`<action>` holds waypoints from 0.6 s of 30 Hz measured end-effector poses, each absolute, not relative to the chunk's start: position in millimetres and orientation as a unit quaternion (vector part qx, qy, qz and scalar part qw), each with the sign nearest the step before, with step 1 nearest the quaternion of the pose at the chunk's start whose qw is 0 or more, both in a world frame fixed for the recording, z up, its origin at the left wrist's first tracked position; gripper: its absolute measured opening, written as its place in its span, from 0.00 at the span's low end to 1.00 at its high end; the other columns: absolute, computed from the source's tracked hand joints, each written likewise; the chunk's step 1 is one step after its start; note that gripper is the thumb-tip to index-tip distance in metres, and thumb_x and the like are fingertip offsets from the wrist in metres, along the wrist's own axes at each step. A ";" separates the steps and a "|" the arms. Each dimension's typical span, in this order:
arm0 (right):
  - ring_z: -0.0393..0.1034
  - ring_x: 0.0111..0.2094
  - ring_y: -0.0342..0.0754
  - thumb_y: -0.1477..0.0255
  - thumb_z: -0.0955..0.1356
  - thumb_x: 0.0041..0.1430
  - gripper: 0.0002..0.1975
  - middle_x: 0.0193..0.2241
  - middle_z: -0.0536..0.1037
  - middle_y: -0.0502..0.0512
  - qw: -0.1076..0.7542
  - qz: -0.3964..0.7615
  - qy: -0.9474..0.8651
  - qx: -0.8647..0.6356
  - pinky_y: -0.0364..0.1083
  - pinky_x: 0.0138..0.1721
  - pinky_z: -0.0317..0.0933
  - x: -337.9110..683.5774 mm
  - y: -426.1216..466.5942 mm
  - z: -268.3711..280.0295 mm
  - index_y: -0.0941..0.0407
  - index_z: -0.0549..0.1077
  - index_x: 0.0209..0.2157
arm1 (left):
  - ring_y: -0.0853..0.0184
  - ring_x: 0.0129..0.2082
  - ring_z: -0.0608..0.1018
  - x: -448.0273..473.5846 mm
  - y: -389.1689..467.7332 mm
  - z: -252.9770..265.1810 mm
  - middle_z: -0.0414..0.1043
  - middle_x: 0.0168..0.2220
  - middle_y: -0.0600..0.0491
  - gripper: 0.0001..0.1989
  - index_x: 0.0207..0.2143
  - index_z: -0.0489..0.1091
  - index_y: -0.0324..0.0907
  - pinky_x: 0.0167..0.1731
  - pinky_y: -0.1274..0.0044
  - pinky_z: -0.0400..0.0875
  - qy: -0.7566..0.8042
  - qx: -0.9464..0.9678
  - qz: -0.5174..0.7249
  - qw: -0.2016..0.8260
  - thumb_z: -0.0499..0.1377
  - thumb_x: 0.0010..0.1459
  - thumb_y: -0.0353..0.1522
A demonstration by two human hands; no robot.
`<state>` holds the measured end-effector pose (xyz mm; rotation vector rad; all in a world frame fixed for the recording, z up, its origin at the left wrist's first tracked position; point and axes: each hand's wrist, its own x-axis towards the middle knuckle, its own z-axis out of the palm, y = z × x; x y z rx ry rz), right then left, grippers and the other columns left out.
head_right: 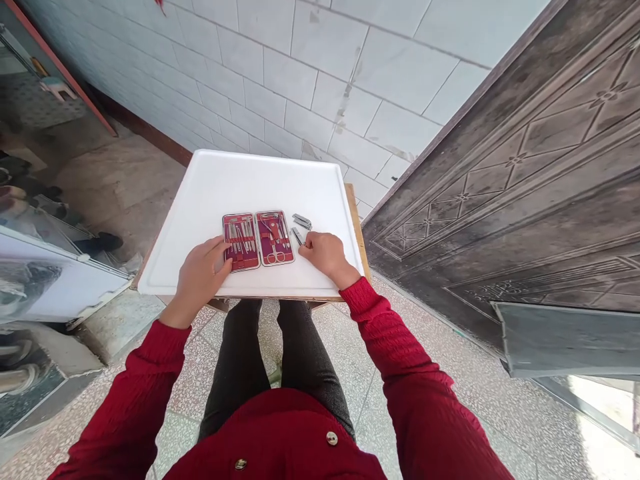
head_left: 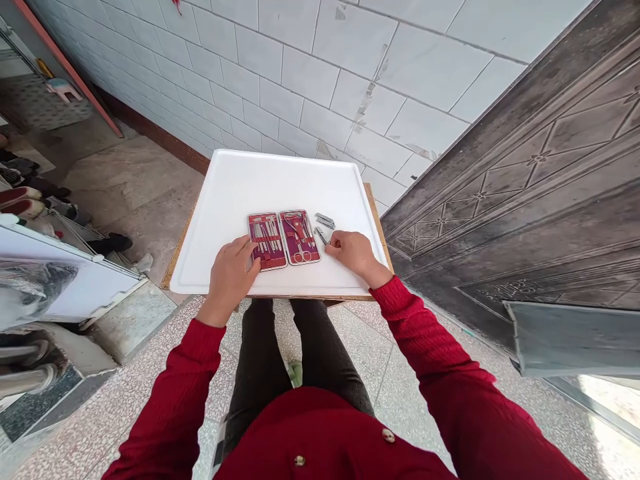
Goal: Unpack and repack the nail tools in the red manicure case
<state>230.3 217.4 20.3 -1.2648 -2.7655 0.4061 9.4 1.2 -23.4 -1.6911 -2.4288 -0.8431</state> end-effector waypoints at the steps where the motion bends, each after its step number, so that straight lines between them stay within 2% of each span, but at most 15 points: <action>1: 0.70 0.31 0.48 0.67 0.70 0.62 0.07 0.29 0.80 0.54 0.039 0.133 -0.901 -0.411 0.46 0.31 0.49 230.1 218.2 20.5 0.56 0.77 0.32 | 0.50 0.64 0.74 9.9 1.2 -23.0 0.73 0.64 0.41 0.20 0.56 0.75 0.38 0.67 0.57 0.65 -0.789 -0.549 -0.273 0.029 0.54 0.68 0.36; 4: 0.71 0.32 0.49 0.66 0.71 0.64 0.08 0.31 0.80 0.54 0.106 0.153 -0.896 -0.403 0.45 0.32 0.51 227.2 215.8 23.3 0.56 0.77 0.38 | 0.50 0.65 0.73 11.9 1.1 -21.9 0.73 0.65 0.41 0.20 0.57 0.74 0.38 0.67 0.56 0.65 -0.793 -0.544 -0.273 0.024 0.54 0.68 0.36; 7: 0.70 0.31 0.47 0.69 0.70 0.65 0.05 0.31 0.79 0.52 0.167 0.206 -0.900 -0.346 0.45 0.33 0.54 215.7 202.6 26.1 0.56 0.77 0.37 | 0.51 0.65 0.73 13.5 0.8 -21.1 0.72 0.66 0.41 0.21 0.60 0.72 0.38 0.67 0.56 0.65 -0.798 -0.538 -0.269 0.020 0.54 0.68 0.35; 10: 0.68 0.30 0.44 0.72 0.71 0.62 0.04 0.29 0.78 0.49 0.150 0.256 -0.916 -0.270 0.44 0.33 0.53 196.3 184.0 26.2 0.55 0.77 0.32 | 0.51 0.66 0.72 14.1 0.1 -20.3 0.71 0.66 0.41 0.22 0.61 0.71 0.37 0.68 0.57 0.64 -0.799 -0.540 -0.262 0.020 0.54 0.68 0.35; 14: 0.67 0.29 0.44 0.75 0.71 0.61 0.04 0.28 0.78 0.48 0.116 0.275 -0.922 -0.246 0.44 0.33 0.53 174.7 170.7 22.7 0.56 0.77 0.31 | 0.52 0.65 0.73 13.5 -0.3 -20.1 0.72 0.65 0.42 0.21 0.60 0.72 0.38 0.67 0.58 0.65 -0.796 -0.544 -0.265 0.025 0.54 0.68 0.35; 18: 0.68 0.29 0.44 0.76 0.71 0.59 0.04 0.26 0.77 0.48 0.143 0.296 -0.917 -0.228 0.43 0.33 0.54 172.8 169.7 20.2 0.56 0.76 0.30 | 0.52 0.65 0.73 13.3 -0.2 -21.3 0.72 0.65 0.42 0.20 0.58 0.73 0.38 0.67 0.58 0.65 -0.791 -0.551 -0.265 0.030 0.55 0.68 0.35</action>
